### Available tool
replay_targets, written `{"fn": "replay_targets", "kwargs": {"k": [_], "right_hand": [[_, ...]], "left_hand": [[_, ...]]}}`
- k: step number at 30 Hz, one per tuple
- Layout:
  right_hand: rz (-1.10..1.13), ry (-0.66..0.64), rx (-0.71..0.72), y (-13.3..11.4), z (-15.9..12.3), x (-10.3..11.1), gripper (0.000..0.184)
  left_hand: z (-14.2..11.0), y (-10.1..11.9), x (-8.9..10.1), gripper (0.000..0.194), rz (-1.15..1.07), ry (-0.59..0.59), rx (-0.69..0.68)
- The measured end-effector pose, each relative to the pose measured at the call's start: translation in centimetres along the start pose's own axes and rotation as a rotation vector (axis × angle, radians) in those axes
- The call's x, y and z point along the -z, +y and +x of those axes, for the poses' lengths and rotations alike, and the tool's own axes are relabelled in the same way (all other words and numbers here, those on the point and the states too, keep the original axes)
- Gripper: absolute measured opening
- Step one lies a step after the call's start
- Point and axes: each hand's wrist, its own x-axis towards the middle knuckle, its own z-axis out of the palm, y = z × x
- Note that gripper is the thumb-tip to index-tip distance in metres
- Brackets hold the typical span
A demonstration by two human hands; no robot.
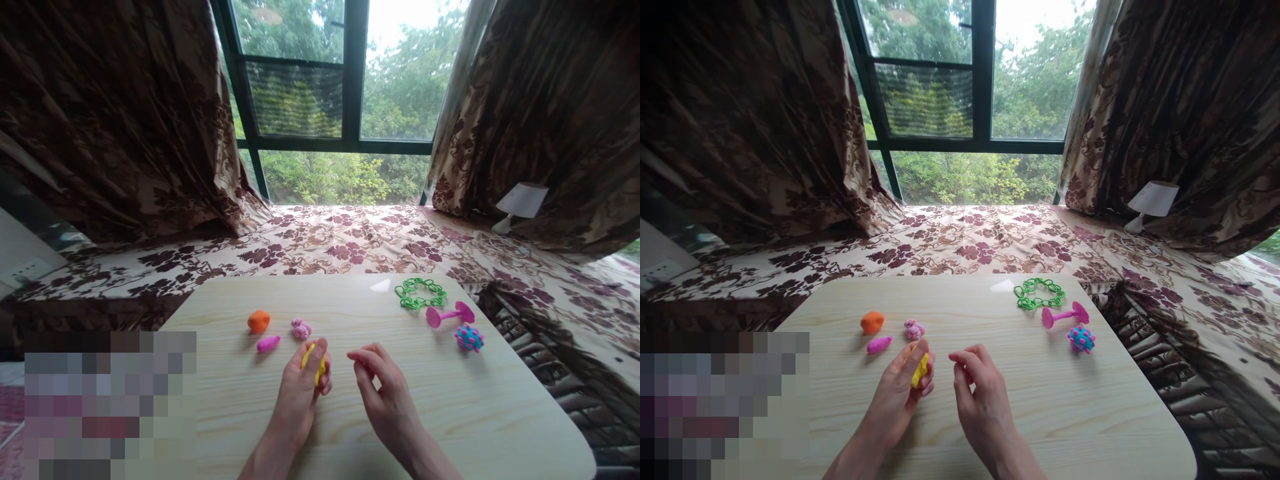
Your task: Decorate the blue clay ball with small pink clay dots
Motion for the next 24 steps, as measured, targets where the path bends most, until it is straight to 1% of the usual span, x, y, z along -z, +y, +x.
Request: {"fn": "replay_targets", "kwargs": {"k": [2, 5, 7, 9, 12, 14, 16, 18, 20, 22, 24], "right_hand": [[0.02, 0.002, -0.002, 0.0, -0.1, 0.1, 0.022], [0.039, -0.009, 0.007, -0.2, -0.5, -0.2, 0.022], [0.024, -0.014, 0.03, -0.6, -0.7, -0.4, 0.023], [-0.025, -0.018, 0.073, -1.1, -0.6, -0.7, 0.023], [-0.141, -0.039, 0.153, -2.0, 0.1, -1.1, 0.024], [-0.224, -0.039, 0.201, -2.5, 1.0, -1.2, 0.025], [-0.282, -0.024, 0.246, -2.8, 1.7, -1.2, 0.022], [-0.298, -0.012, 0.278, -3.0, 2.0, -1.3, 0.016], [-0.274, -0.008, 0.274, -3.0, 2.0, -1.6, 0.01], [-0.216, 0.0, 0.223, -2.8, 1.9, -1.9, 0.01], [-0.137, 0.004, 0.142, -2.3, 1.7, -2.2, 0.021]], "left_hand": [[-0.2, -0.1, 0.0, 0.027, -0.029, -0.008, 0.03], [-0.3, -0.7, -0.1, 0.04, -0.084, 0.012, 0.027], [-0.1, -1.0, -0.1, 0.044, -0.115, 0.022, 0.035], [0.0, -1.0, -0.1, 0.044, -0.161, 0.007, 0.083], [-0.1, -0.5, -0.5, 0.04, -0.236, -0.079, 0.221], [-0.5, 0.0, -1.0, 0.048, -0.227, -0.17, 0.315], [-1.2, 0.4, -1.5, 0.058, -0.194, -0.248, 0.363], [-1.8, 0.5, -1.8, 0.063, -0.179, -0.274, 0.384], [-2.2, 0.6, -2.1, 0.066, -0.196, -0.278, 0.398], [-2.4, 0.5, -2.2, 0.068, -0.239, -0.29, 0.408], [-2.3, 0.5, -2.3, 0.065, -0.296, -0.315, 0.413]]}}
